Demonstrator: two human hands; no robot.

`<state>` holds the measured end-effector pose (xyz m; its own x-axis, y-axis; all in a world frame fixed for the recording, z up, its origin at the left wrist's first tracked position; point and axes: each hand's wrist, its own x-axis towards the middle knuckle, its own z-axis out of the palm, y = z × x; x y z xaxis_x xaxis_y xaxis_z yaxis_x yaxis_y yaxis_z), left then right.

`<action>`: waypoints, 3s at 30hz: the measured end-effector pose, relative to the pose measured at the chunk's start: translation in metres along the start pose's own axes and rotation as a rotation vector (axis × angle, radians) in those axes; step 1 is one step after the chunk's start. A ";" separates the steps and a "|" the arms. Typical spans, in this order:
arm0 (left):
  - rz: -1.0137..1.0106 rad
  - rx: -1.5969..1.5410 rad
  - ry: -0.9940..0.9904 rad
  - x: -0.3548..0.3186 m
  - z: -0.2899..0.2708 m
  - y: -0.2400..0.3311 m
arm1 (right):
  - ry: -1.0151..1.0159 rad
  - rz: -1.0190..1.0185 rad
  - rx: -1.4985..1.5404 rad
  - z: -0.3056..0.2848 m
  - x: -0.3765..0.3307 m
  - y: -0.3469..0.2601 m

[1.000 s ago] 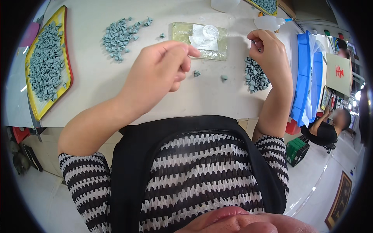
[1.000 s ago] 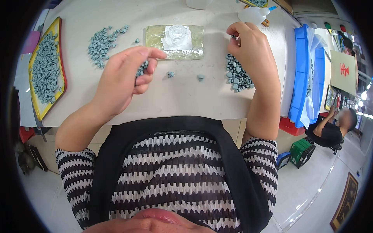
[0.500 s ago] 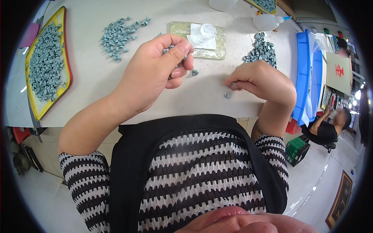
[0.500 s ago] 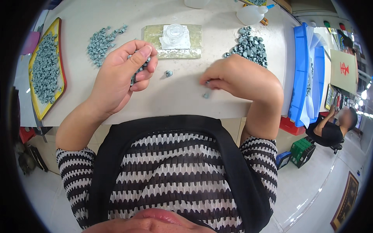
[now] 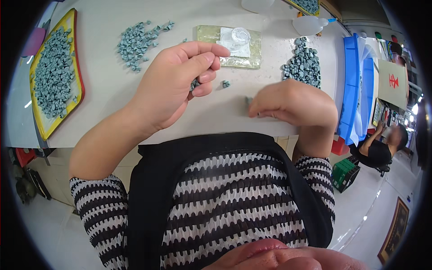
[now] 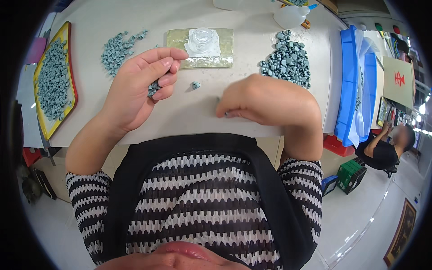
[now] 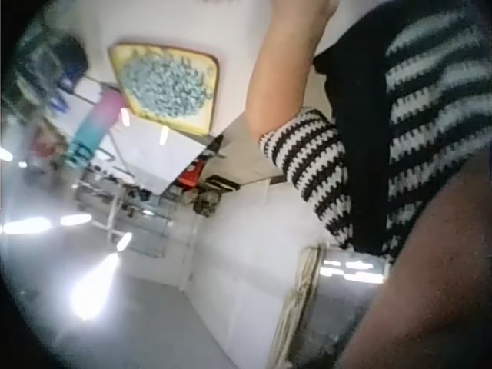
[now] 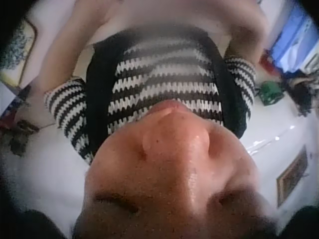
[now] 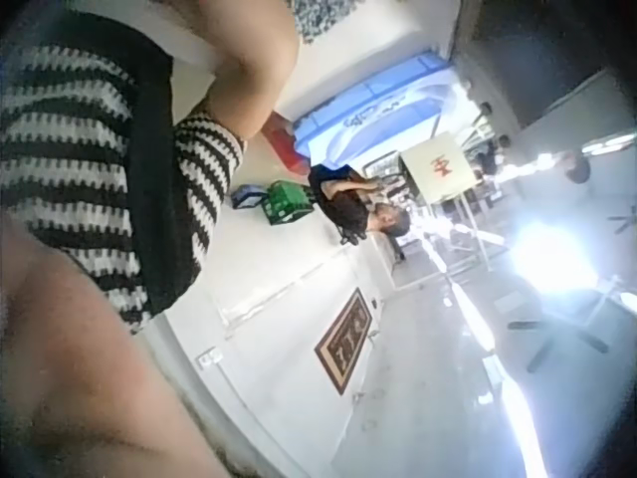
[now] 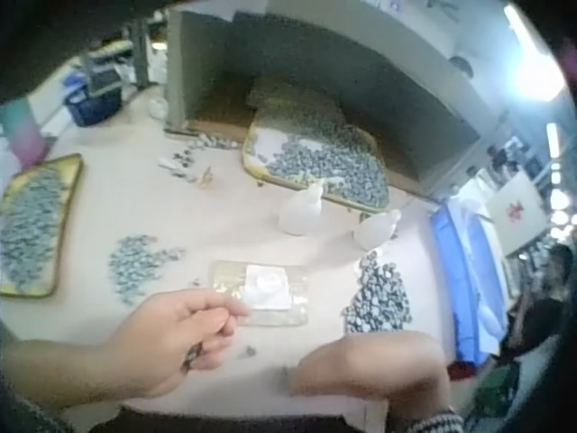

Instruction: The person assembles small components by hand, repeatedly picking up pieces from the table and pressing them together.

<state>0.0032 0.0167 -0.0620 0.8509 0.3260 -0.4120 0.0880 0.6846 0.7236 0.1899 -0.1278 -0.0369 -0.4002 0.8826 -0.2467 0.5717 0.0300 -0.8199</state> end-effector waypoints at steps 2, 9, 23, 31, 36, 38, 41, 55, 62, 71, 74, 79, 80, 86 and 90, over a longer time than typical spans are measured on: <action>-0.032 -0.014 -0.015 -0.001 0.001 0.002 | 0.077 -0.026 0.031 -0.002 0.003 0.001; -0.147 0.003 -0.075 -0.002 0.000 -0.002 | 0.507 0.059 0.034 -0.003 0.015 -0.011; -0.083 0.118 -0.113 -0.005 0.001 -0.004 | 0.784 -0.192 -0.434 0.023 0.038 -0.011; -0.077 0.093 -0.068 -0.007 -0.002 0.000 | 0.835 -0.282 -0.611 0.024 0.039 -0.005; -0.054 0.156 -0.091 -0.010 -0.005 0.000 | 0.886 -0.290 -0.651 0.027 0.044 -0.005; -0.087 0.123 -0.099 -0.009 -0.007 -0.001 | 0.896 -0.251 -0.567 0.026 0.046 -0.006; -0.117 0.073 -0.140 -0.011 -0.004 0.001 | 0.904 -0.168 -0.434 0.023 0.045 -0.009; -0.136 0.040 -0.188 -0.013 0.001 -0.001 | 0.783 -0.232 -0.196 0.023 0.045 -0.006; -0.129 0.139 -0.078 -0.014 -0.001 -0.002 | 0.806 -0.212 -0.465 0.026 0.044 -0.007; -0.102 0.222 -0.050 -0.015 0.001 0.000 | 0.756 -0.245 -0.631 0.026 0.044 -0.015; -0.119 0.127 -0.102 -0.014 -0.004 0.001 | 0.802 -0.258 -0.479 0.026 0.043 -0.011; -0.200 0.046 -0.174 -0.011 -0.010 0.004 | 0.739 -0.216 -0.288 0.023 0.038 -0.013; -0.219 0.046 -0.214 -0.010 -0.012 0.004 | 0.724 -0.236 -0.288 0.022 0.037 -0.013; -0.202 0.114 -0.223 -0.006 -0.011 0.002 | 0.790 -0.322 -0.557 0.026 0.041 -0.009; -0.160 0.247 -0.121 -0.010 -0.004 0.005 | 0.816 -0.320 -0.742 0.028 0.042 -0.009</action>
<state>-0.0069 0.0190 -0.0562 0.8702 0.1374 -0.4732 0.3360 0.5370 0.7738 0.1477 -0.1037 -0.0542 -0.1749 0.8174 0.5489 0.9171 0.3380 -0.2112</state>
